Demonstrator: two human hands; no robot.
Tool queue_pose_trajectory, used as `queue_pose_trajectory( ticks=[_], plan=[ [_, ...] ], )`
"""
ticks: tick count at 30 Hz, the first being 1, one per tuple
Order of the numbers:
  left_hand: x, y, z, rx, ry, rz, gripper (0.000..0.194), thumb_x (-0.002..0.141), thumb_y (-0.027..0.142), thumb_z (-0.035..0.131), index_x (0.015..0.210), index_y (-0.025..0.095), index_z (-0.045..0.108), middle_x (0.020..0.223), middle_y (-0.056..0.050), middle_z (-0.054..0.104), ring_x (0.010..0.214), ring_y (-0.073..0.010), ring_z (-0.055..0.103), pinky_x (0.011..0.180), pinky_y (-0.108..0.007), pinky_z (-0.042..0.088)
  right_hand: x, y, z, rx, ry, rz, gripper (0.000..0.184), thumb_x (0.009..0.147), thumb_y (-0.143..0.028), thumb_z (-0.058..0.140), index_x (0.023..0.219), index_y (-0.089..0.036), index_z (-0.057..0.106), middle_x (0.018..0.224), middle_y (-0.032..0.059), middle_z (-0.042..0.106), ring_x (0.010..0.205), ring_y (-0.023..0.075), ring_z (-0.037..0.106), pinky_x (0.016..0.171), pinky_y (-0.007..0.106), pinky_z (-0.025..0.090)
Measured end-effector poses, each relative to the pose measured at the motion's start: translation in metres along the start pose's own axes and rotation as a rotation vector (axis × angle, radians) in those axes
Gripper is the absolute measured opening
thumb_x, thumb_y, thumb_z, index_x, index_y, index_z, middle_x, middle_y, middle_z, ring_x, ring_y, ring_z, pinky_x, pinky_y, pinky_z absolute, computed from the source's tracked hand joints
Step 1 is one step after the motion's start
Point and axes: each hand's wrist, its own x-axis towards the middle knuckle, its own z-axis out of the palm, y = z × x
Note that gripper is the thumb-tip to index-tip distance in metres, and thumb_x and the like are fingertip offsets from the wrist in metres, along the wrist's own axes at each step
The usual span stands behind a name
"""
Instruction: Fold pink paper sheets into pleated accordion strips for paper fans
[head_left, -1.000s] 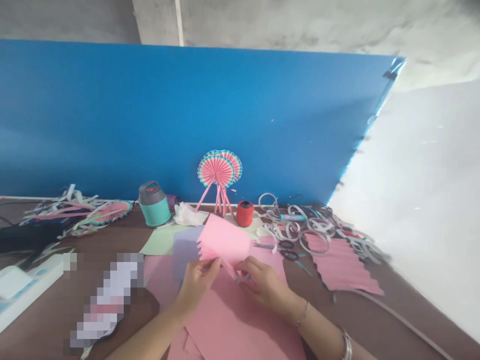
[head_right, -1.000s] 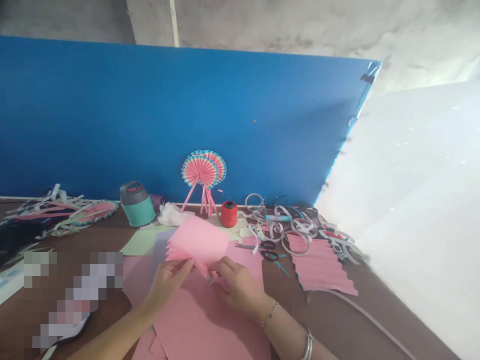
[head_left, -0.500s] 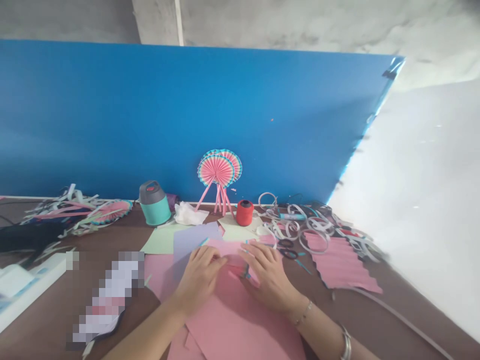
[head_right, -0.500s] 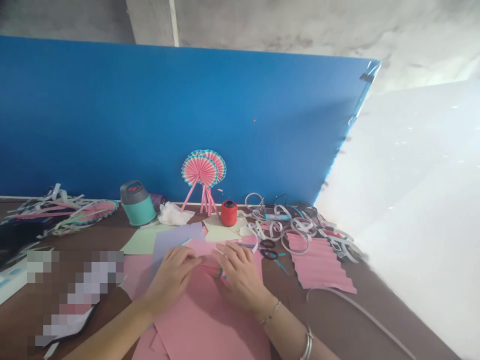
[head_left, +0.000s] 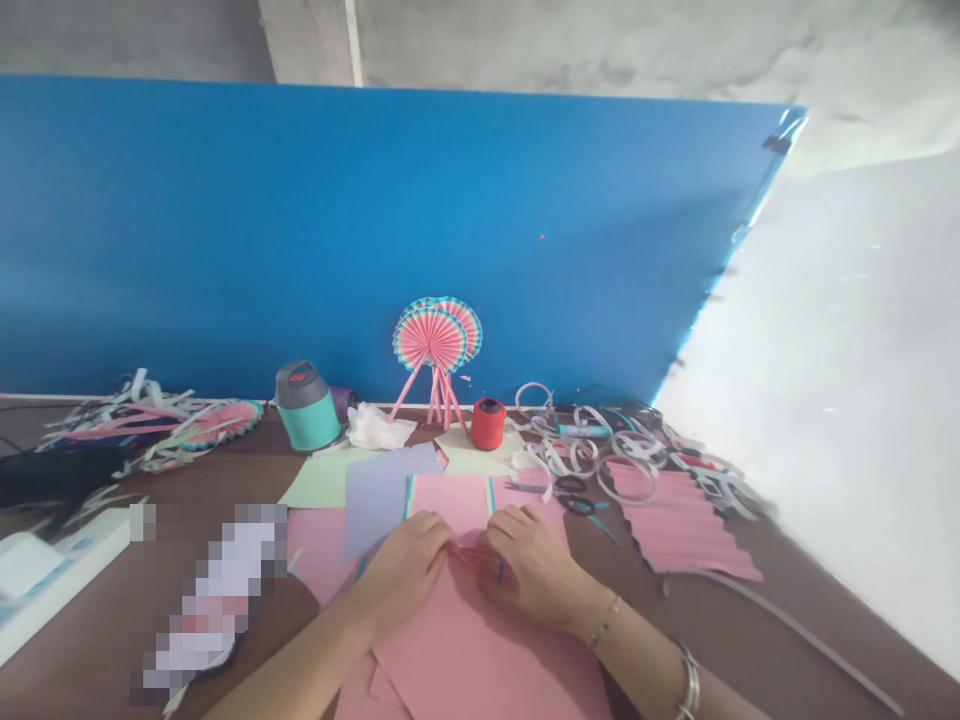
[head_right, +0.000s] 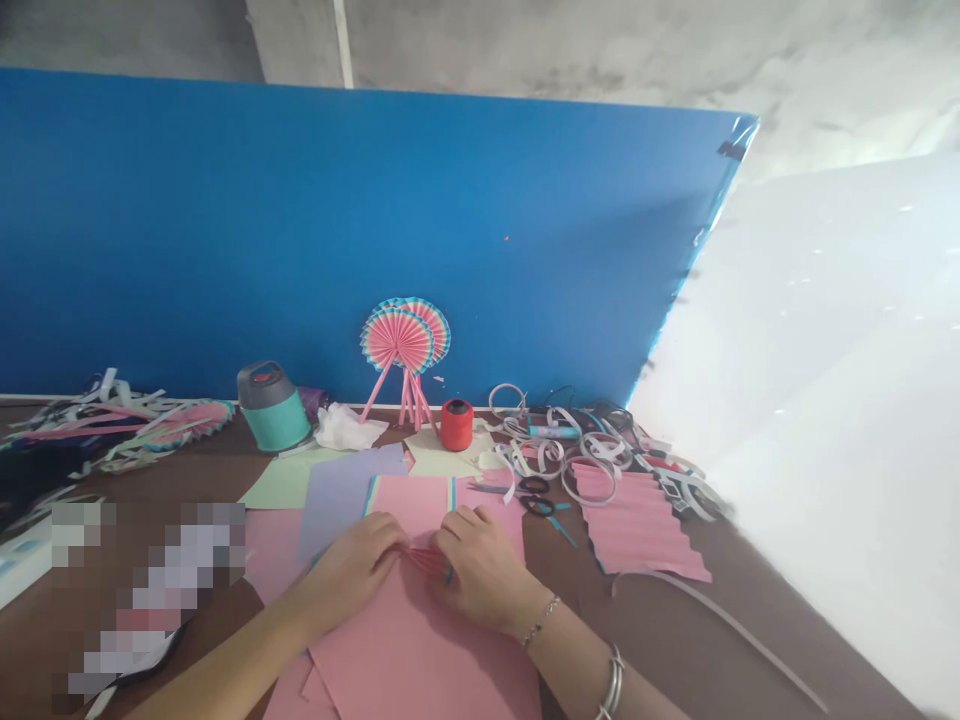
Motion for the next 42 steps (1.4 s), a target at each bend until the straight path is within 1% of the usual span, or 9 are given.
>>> queue_pose_trajectory(
  ticks=[5, 11, 17, 21, 26, 30, 34, 37, 42],
  plan=[
    [-0.001, 0.006, -0.006, 0.043, -0.036, 0.008, 0.025, 0.085, 0.006, 0.042, 0.09, 0.021, 0.061, 0.094, -0.003, 0.059, 0.094, -0.0175, 0.054, 0.081, -0.029, 0.042, 0.001, 0.003, 0.008, -0.061, -0.058, -0.005, 0.007, 0.079, -0.014, 0.052, 0.082, -0.016, 0.058, 0.085, 0.0048, 0.06, 0.081, 0.0178, 0.048, 0.07, 0.033, 0.025],
    [0.0, 0.007, -0.022, 0.079, -0.069, -0.102, 0.019, 0.084, 0.011, 0.047, 0.08, 0.019, 0.064, 0.086, -0.002, 0.063, 0.086, -0.0175, 0.058, 0.076, -0.028, 0.042, 0.001, 0.009, 0.002, 0.02, -0.084, 0.08, 0.014, 0.084, -0.017, 0.051, 0.077, -0.017, 0.063, 0.078, 0.0039, 0.063, 0.079, 0.0172, 0.055, 0.07, 0.031, 0.03],
    [-0.002, -0.004, -0.03, -0.047, -0.112, -0.121, 0.026, 0.083, 0.012, 0.045, 0.083, 0.023, 0.068, 0.091, -0.001, 0.066, 0.089, -0.0164, 0.06, 0.08, -0.026, 0.043, -0.003, 0.013, -0.009, 0.182, -0.08, 0.072, 0.017, 0.078, -0.01, 0.052, 0.08, -0.017, 0.067, 0.08, 0.0054, 0.065, 0.078, 0.0178, 0.057, 0.071, 0.028, 0.04],
    [-0.002, -0.007, -0.035, -0.115, -0.09, -0.171, 0.022, 0.081, 0.014, 0.047, 0.083, 0.022, 0.067, 0.091, -0.001, 0.067, 0.086, -0.0155, 0.061, 0.078, -0.025, 0.044, -0.005, 0.017, -0.008, 0.355, -0.033, 0.119, 0.023, 0.079, -0.01, 0.049, 0.091, -0.018, 0.067, 0.081, 0.0054, 0.066, 0.075, 0.0171, 0.058, 0.069, 0.027, 0.043],
    [0.001, -0.004, -0.041, -0.129, -0.095, -0.227, 0.019, 0.078, 0.015, 0.048, 0.076, 0.021, 0.066, 0.086, -0.001, 0.066, 0.081, -0.0153, 0.061, 0.076, -0.024, 0.044, -0.005, 0.021, -0.005, 0.528, -0.017, 0.191, 0.019, 0.075, -0.006, 0.051, 0.082, -0.016, 0.066, 0.08, 0.0041, 0.067, 0.072, 0.0151, 0.058, 0.065, 0.024, 0.043],
    [0.002, -0.002, -0.042, -0.119, -0.099, -0.246, 0.021, 0.081, 0.019, 0.046, 0.079, 0.02, 0.066, 0.088, -0.002, 0.067, 0.084, -0.0166, 0.062, 0.078, -0.025, 0.044, -0.003, 0.021, -0.003, 0.547, 0.006, 0.21, 0.02, 0.074, -0.005, 0.05, 0.079, -0.016, 0.066, 0.078, 0.0035, 0.067, 0.069, 0.0143, 0.057, 0.063, 0.023, 0.042],
    [-0.001, -0.002, -0.042, -0.113, -0.105, -0.262, 0.021, 0.083, 0.02, 0.044, 0.084, 0.021, 0.065, 0.094, -0.003, 0.068, 0.09, -0.0182, 0.062, 0.081, -0.027, 0.043, -0.003, 0.02, -0.002, 0.594, -0.017, 0.276, 0.021, 0.075, -0.008, 0.05, 0.087, -0.016, 0.066, 0.081, 0.0046, 0.069, 0.067, 0.0145, 0.057, 0.06, 0.023, 0.042],
    [-0.002, -0.002, -0.041, -0.139, -0.117, -0.245, 0.023, 0.085, 0.019, 0.042, 0.092, 0.022, 0.063, 0.1, -0.002, 0.068, 0.093, -0.0177, 0.061, 0.082, -0.027, 0.043, -0.004, 0.02, -0.001, 0.636, -0.03, 0.28, 0.023, 0.075, -0.01, 0.05, 0.089, -0.016, 0.066, 0.083, 0.0052, 0.07, 0.068, 0.0151, 0.059, 0.06, 0.023, 0.042],
    [-0.001, -0.002, -0.04, -0.126, -0.105, -0.294, 0.019, 0.084, 0.022, 0.043, 0.08, 0.021, 0.062, 0.093, -0.003, 0.067, 0.087, -0.0181, 0.061, 0.078, -0.027, 0.044, -0.003, 0.024, 0.005, 0.621, -0.014, 0.31, 0.018, 0.074, -0.01, 0.049, 0.081, -0.017, 0.064, 0.076, 0.0024, 0.068, 0.067, 0.0144, 0.058, 0.061, 0.023, 0.041]
  ],
)
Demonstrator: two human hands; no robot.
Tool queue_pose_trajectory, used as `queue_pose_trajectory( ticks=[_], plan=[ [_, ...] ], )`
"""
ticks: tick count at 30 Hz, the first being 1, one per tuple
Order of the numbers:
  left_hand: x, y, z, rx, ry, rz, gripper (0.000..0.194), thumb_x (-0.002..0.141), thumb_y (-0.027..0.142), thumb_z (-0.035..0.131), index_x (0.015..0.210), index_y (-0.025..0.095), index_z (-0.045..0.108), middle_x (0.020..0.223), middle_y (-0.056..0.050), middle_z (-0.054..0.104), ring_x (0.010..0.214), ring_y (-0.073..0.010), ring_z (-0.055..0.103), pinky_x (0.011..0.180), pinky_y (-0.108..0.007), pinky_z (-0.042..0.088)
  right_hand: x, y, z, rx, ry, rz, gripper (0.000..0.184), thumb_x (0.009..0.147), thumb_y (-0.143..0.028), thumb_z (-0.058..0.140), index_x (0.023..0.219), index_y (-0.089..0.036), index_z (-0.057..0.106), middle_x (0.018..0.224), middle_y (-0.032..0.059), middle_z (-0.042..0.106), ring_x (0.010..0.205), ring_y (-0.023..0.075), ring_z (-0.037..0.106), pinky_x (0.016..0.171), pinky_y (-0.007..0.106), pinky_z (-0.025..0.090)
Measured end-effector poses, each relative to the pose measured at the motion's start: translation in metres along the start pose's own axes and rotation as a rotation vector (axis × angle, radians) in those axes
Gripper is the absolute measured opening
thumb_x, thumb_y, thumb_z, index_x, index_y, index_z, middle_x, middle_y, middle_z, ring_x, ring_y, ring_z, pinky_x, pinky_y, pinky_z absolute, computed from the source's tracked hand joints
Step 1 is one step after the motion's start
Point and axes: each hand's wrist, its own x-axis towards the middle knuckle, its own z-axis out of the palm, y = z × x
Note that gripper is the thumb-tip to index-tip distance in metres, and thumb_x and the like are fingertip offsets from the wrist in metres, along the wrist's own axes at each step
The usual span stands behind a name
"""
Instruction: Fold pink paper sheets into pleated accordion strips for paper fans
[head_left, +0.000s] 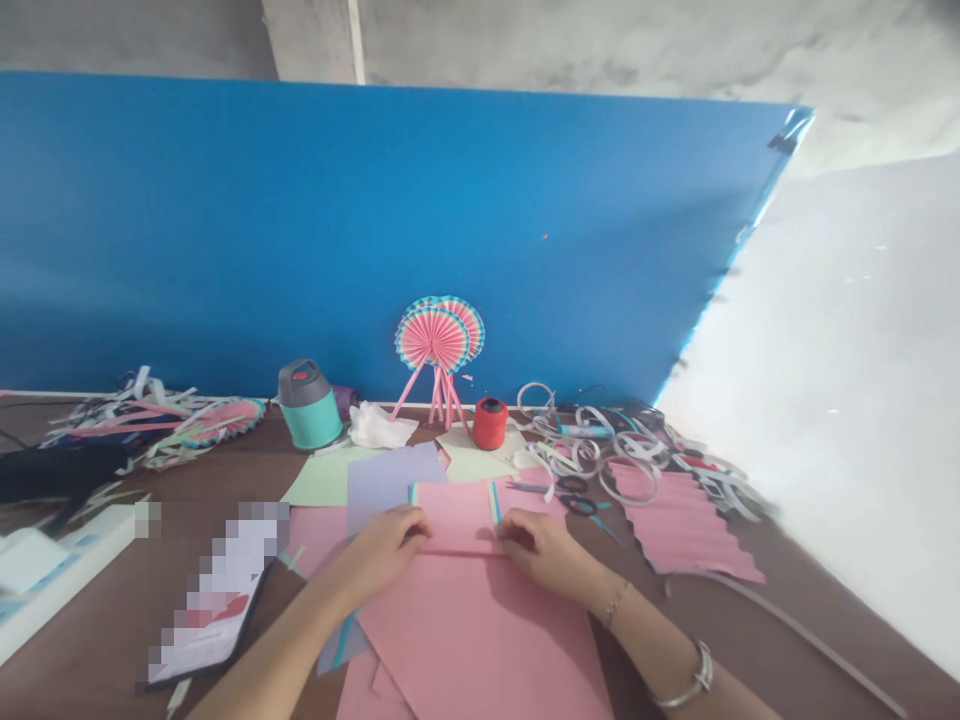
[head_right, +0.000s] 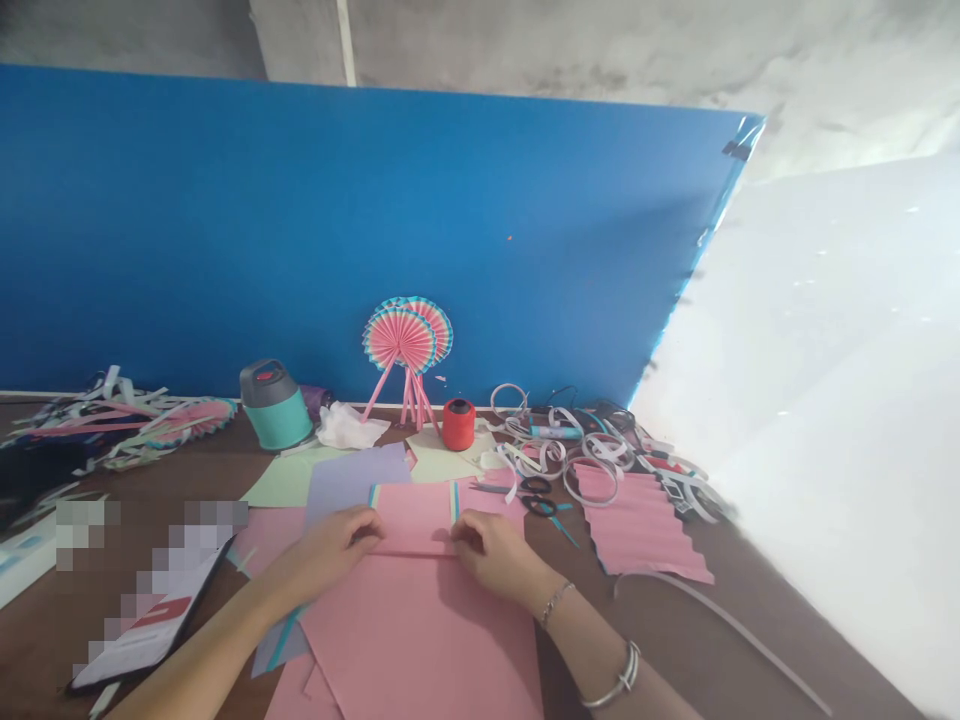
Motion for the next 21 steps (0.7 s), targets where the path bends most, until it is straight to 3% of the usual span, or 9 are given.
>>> queue_pose_trajectory(
  ticks=[9, 21],
  plan=[
    [0.0016, -0.0073, 0.0026, -0.006, 0.006, -0.018, 0.021, 0.081, 0.017, 0.042, 0.081, 0.02, 0.063, 0.093, -0.003, 0.065, 0.087, -0.0179, 0.06, 0.075, -0.026, 0.044, 0.0055, -0.0004, 0.0052, 0.0, 0.06, 0.073, 0.016, 0.076, -0.014, 0.05, 0.068, -0.017, 0.062, 0.065, -0.0002, 0.064, 0.058, 0.012, 0.051, 0.055, 0.022, 0.035],
    [0.0011, -0.0014, 0.0041, 0.047, 0.028, -0.03, 0.02, 0.081, 0.016, 0.043, 0.076, 0.02, 0.061, 0.088, -0.004, 0.066, 0.084, -0.0184, 0.061, 0.07, -0.026, 0.044, 0.0076, 0.0031, 0.0099, -0.032, 0.094, 0.036, 0.016, 0.078, -0.025, 0.056, 0.068, -0.017, 0.064, 0.064, 0.0006, 0.064, 0.058, 0.0128, 0.051, 0.053, 0.022, 0.035]
  ],
)
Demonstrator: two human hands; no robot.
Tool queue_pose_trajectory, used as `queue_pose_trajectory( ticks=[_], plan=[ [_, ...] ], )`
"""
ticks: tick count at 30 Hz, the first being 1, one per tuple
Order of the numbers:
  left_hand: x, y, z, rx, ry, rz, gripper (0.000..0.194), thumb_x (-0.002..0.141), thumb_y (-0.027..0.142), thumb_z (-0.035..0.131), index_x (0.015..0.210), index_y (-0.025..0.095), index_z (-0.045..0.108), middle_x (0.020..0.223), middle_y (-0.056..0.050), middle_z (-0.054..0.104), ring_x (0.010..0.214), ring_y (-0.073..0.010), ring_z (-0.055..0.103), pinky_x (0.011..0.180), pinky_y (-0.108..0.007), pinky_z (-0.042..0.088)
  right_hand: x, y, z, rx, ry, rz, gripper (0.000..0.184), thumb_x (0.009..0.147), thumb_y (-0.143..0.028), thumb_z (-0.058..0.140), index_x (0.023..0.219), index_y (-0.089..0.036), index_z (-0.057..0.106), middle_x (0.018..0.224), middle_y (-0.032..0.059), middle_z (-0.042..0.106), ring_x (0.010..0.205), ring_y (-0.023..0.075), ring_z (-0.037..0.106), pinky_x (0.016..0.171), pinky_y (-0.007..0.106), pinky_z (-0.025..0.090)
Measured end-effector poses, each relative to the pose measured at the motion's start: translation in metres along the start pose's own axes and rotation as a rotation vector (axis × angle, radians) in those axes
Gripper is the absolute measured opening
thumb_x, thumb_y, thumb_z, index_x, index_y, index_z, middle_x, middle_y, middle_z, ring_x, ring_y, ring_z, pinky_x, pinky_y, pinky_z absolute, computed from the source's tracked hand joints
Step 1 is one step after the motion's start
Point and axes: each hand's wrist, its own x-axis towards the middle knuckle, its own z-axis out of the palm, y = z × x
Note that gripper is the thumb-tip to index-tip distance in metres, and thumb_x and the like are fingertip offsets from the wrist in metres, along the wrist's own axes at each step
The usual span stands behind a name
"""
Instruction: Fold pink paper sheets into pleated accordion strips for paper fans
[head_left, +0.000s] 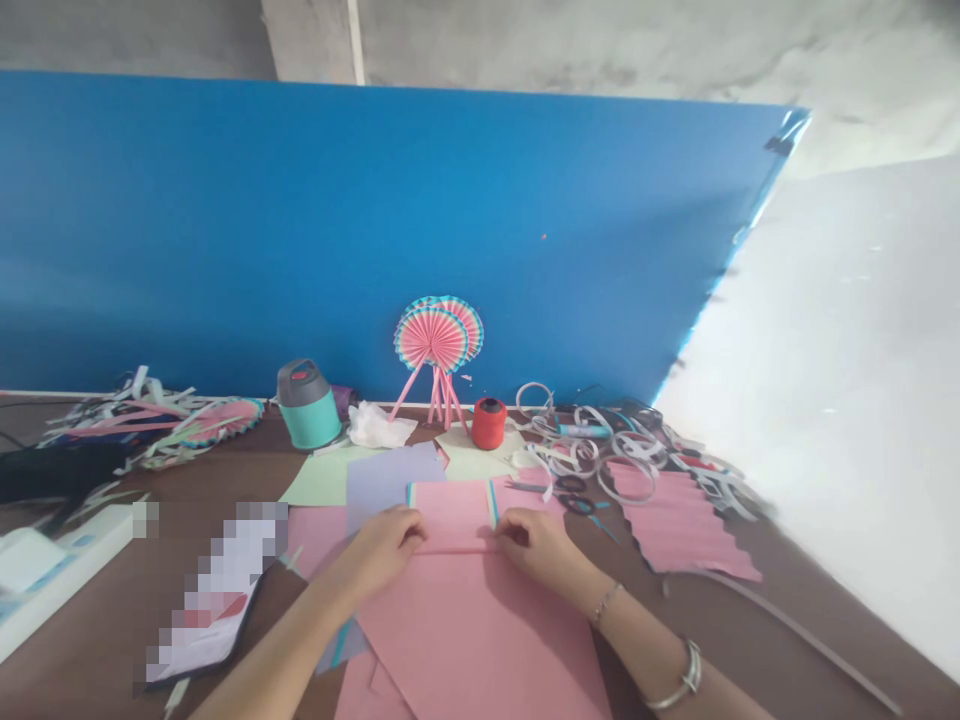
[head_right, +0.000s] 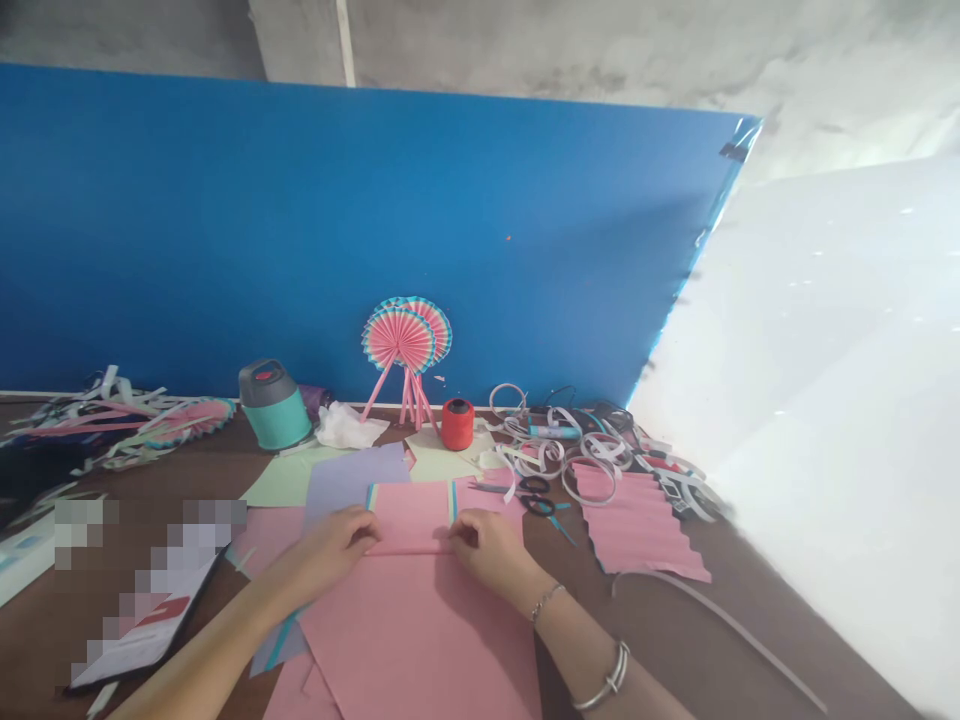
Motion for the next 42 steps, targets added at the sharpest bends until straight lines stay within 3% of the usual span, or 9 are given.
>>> queue_pose_trajectory(
  ticks=[11, 15, 18, 21, 26, 31, 36, 39, 42],
  plan=[
    [-0.003, -0.001, 0.003, 0.106, -0.004, 0.08, 0.022, 0.082, 0.009, 0.041, 0.085, 0.019, 0.06, 0.093, -0.004, 0.063, 0.09, -0.019, 0.058, 0.076, -0.028, 0.043, -0.002, 0.0, 0.004, -0.148, -0.005, -0.023, 0.01, 0.074, -0.011, 0.052, 0.074, -0.017, 0.06, 0.067, 0.0011, 0.062, 0.061, 0.014, 0.053, 0.055, 0.023, 0.034],
    [-0.005, 0.007, 0.003, 0.287, 0.017, 0.179, 0.041, 0.085, 0.004, 0.037, 0.103, 0.027, 0.065, 0.096, -0.004, 0.059, 0.092, -0.0202, 0.055, 0.079, -0.031, 0.042, -0.007, -0.011, -0.001, -0.308, 0.027, -0.016, 0.02, 0.075, -0.009, 0.051, 0.09, -0.017, 0.059, 0.085, 0.0045, 0.061, 0.071, 0.0158, 0.055, 0.061, 0.025, 0.036],
    [-0.006, 0.01, 0.006, 0.368, 0.033, 0.34, 0.051, 0.087, 0.003, 0.036, 0.112, 0.038, 0.063, 0.104, -0.004, 0.056, 0.096, -0.02, 0.051, 0.082, -0.033, 0.041, -0.009, -0.017, 0.0, -0.439, -0.013, -0.109, 0.037, 0.075, -0.003, 0.047, 0.106, -0.02, 0.058, 0.1, 0.0062, 0.057, 0.083, 0.0171, 0.055, 0.067, 0.026, 0.037],
    [-0.006, 0.011, 0.008, 0.384, 0.041, 0.419, 0.041, 0.091, 0.011, 0.04, 0.111, 0.037, 0.066, 0.107, -0.004, 0.055, 0.101, -0.0201, 0.048, 0.085, -0.032, 0.04, -0.008, -0.018, 0.004, -0.55, -0.141, -0.278, 0.042, 0.079, -0.002, 0.045, 0.111, -0.024, 0.06, 0.102, 0.0065, 0.056, 0.09, 0.0187, 0.052, 0.071, 0.028, 0.036],
    [-0.004, 0.005, 0.0, 0.383, -0.035, 0.364, 0.039, 0.09, 0.011, 0.044, 0.101, 0.036, 0.071, 0.108, -0.004, 0.057, 0.104, -0.0218, 0.048, 0.088, -0.036, 0.038, -0.005, -0.023, -0.001, -0.67, -0.24, -0.308, 0.033, 0.083, -0.008, 0.05, 0.105, -0.025, 0.067, 0.099, 0.0083, 0.058, 0.091, 0.0215, 0.048, 0.071, 0.031, 0.032],
    [-0.003, -0.015, -0.015, 0.391, -0.103, 0.281, 0.056, 0.07, -0.009, 0.042, 0.088, 0.034, 0.075, 0.111, -0.002, 0.061, 0.104, -0.0225, 0.047, 0.087, -0.038, 0.037, -0.011, -0.026, -0.014, -0.692, -0.239, -0.261, 0.025, 0.078, -0.013, 0.054, 0.096, -0.022, 0.068, 0.097, 0.0073, 0.059, 0.091, 0.0216, 0.047, 0.074, 0.033, 0.029],
    [0.003, -0.029, -0.018, 0.335, -0.125, 0.264, 0.062, 0.057, -0.01, 0.039, 0.084, 0.032, 0.075, 0.105, -0.001, 0.065, 0.098, -0.0204, 0.051, 0.085, -0.036, 0.039, -0.014, -0.023, -0.018, -0.648, -0.216, -0.296, 0.029, 0.081, -0.011, 0.05, 0.1, -0.023, 0.068, 0.094, 0.0073, 0.059, 0.089, 0.0203, 0.049, 0.077, 0.033, 0.031],
    [0.009, -0.033, -0.016, 0.218, -0.047, 0.258, 0.049, 0.055, -0.008, 0.04, 0.068, 0.025, 0.073, 0.091, -0.002, 0.066, 0.088, -0.0192, 0.055, 0.081, -0.033, 0.041, -0.013, -0.018, -0.016, -0.593, -0.206, -0.302, 0.033, 0.084, -0.011, 0.047, 0.105, -0.024, 0.067, 0.092, 0.0077, 0.059, 0.088, 0.0199, 0.052, 0.079, 0.032, 0.035],
    [0.012, -0.035, -0.014, 0.106, 0.201, 0.23, 0.041, 0.06, -0.005, 0.037, 0.067, 0.02, 0.069, 0.083, -0.004, 0.063, 0.084, -0.0192, 0.056, 0.079, -0.033, 0.042, -0.009, -0.008, -0.013, -0.446, -0.158, -0.319, 0.037, 0.081, -0.008, 0.047, 0.106, -0.025, 0.068, 0.09, 0.0068, 0.061, 0.085, 0.0188, 0.055, 0.077, 0.031, 0.041]
  ],
)
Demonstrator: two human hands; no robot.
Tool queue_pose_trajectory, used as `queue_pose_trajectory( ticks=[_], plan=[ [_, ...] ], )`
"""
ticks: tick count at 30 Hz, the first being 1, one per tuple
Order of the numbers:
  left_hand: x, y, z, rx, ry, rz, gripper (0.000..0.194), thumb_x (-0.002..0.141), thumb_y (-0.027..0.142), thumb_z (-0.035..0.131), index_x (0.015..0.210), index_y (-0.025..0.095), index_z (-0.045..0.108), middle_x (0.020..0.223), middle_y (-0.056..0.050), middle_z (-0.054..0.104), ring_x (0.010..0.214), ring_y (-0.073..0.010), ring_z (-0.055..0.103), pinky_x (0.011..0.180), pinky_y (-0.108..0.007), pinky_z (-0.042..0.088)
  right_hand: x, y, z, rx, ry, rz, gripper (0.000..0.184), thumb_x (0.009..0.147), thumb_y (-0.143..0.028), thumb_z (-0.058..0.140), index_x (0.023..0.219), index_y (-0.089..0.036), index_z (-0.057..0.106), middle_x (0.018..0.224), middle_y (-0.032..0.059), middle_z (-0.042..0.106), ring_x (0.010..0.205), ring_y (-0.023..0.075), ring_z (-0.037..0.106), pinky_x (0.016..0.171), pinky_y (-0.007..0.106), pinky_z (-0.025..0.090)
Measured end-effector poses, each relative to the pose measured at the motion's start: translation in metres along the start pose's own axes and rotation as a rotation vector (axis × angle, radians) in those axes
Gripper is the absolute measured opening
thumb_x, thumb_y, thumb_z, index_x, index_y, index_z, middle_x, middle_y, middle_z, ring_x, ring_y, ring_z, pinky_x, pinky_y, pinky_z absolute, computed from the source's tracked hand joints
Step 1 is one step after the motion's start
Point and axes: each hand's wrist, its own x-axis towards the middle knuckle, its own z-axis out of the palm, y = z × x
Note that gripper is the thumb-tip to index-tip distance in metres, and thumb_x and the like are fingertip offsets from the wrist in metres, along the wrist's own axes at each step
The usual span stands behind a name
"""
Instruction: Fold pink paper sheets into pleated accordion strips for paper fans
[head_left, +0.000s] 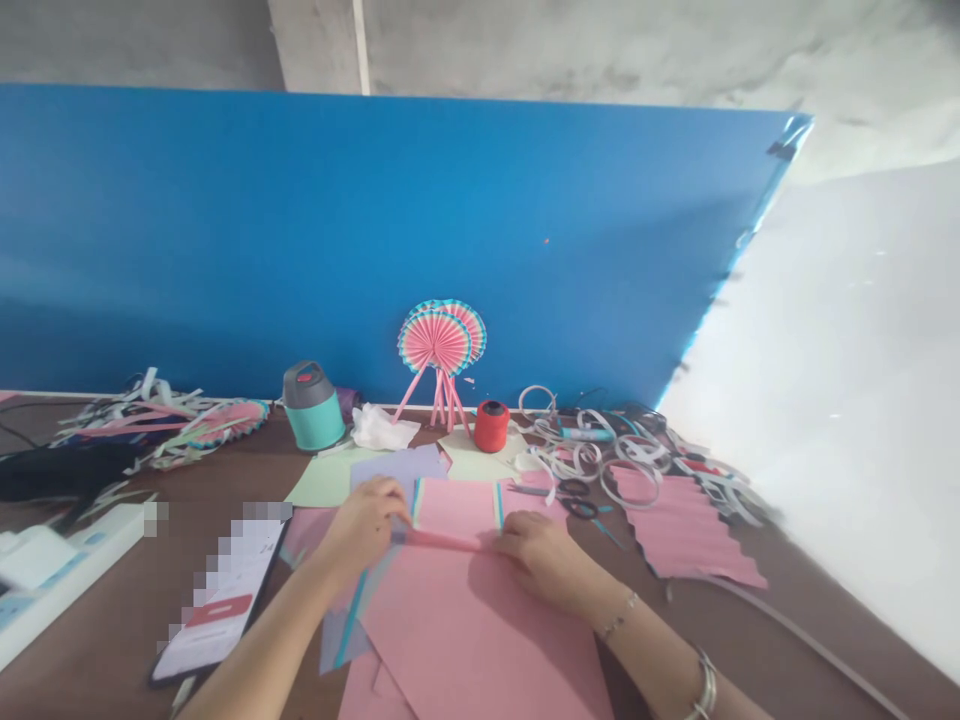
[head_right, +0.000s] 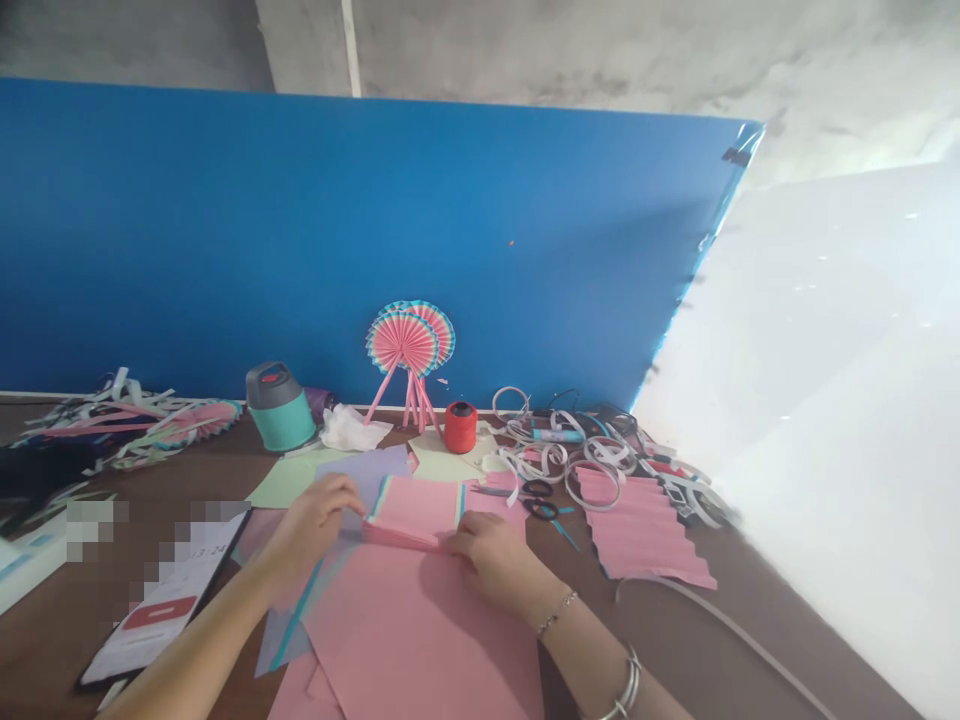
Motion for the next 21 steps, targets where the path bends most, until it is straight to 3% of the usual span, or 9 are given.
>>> queue_pose_trajectory(
  ticks=[3, 5, 7, 10, 12, 16, 21],
  plan=[
    [-0.002, 0.004, 0.004, -0.095, 0.386, -0.006, 0.033, 0.067, 0.002, 0.034, 0.069, 0.019, 0.062, 0.075, -0.004, 0.058, 0.079, -0.0188, 0.055, 0.075, -0.032, 0.043, 0.003, 0.007, 0.005, 0.263, 0.189, 0.039, 0.032, 0.078, -0.008, 0.05, 0.099, -0.02, 0.07, 0.084, 0.0059, 0.062, 0.075, 0.0151, 0.058, 0.068, 0.026, 0.045],
    [-0.005, 0.012, 0.009, -0.201, 0.5, -0.004, 0.025, 0.071, 0.009, 0.036, 0.063, 0.019, 0.058, 0.068, -0.002, 0.056, 0.073, -0.0178, 0.055, 0.071, -0.03, 0.043, 0.005, 0.007, 0.005, 0.421, 0.334, 0.081, 0.026, 0.079, -0.011, 0.052, 0.094, -0.018, 0.071, 0.08, 0.0054, 0.063, 0.071, 0.0142, 0.059, 0.064, 0.025, 0.047],
    [-0.007, 0.023, 0.014, -0.342, 0.394, -0.058, 0.024, 0.076, 0.015, 0.04, 0.064, 0.018, 0.061, 0.066, -0.002, 0.059, 0.067, -0.0164, 0.056, 0.066, -0.028, 0.044, 0.006, 0.003, 0.004, 0.508, 0.429, 0.093, 0.021, 0.08, -0.014, 0.053, 0.091, -0.018, 0.071, 0.076, 0.0046, 0.065, 0.07, 0.0147, 0.06, 0.064, 0.025, 0.049],
    [-0.007, 0.045, 0.023, -0.612, 0.143, -0.278, 0.028, 0.083, 0.031, 0.049, 0.1, 0.016, 0.067, 0.076, -0.004, 0.068, 0.067, -0.0163, 0.061, 0.058, -0.024, 0.045, 0.007, -0.006, 0.004, 0.529, 0.49, -0.003, 0.019, 0.084, -0.018, 0.052, 0.093, -0.019, 0.069, 0.077, 0.0046, 0.065, 0.071, 0.0148, 0.061, 0.065, 0.026, 0.051],
    [-0.005, 0.057, 0.029, -0.792, 0.056, -0.294, 0.036, 0.082, 0.039, 0.056, 0.107, 0.015, 0.065, 0.082, -0.005, 0.071, 0.071, -0.0175, 0.064, 0.061, -0.024, 0.048, 0.007, -0.013, 0.006, 0.495, 0.507, -0.103, 0.02, 0.087, -0.019, 0.05, 0.098, -0.02, 0.067, 0.08, 0.0056, 0.064, 0.071, 0.0144, 0.061, 0.065, 0.026, 0.051],
    [-0.003, 0.065, 0.039, -0.86, 0.163, -0.279, 0.032, 0.08, 0.041, 0.06, 0.096, 0.015, 0.069, 0.082, -0.004, 0.072, 0.079, -0.02, 0.066, 0.07, -0.025, 0.05, 0.008, -0.022, 0.012, 0.351, 0.469, -0.168, 0.022, 0.089, -0.016, 0.045, 0.102, -0.019, 0.063, 0.087, 0.0073, 0.063, 0.075, 0.0141, 0.062, 0.067, 0.025, 0.051],
    [-0.005, 0.055, 0.04, -0.555, 0.336, -0.206, 0.028, 0.088, 0.036, 0.049, 0.083, 0.016, 0.068, 0.072, -0.003, 0.067, 0.072, -0.0175, 0.063, 0.068, -0.025, 0.049, 0.008, -0.027, 0.009, 0.101, 0.448, -0.276, 0.022, 0.089, -0.017, 0.046, 0.106, -0.017, 0.06, 0.085, 0.0076, 0.063, 0.073, 0.0167, 0.06, 0.063, 0.027, 0.05]
  ],
)
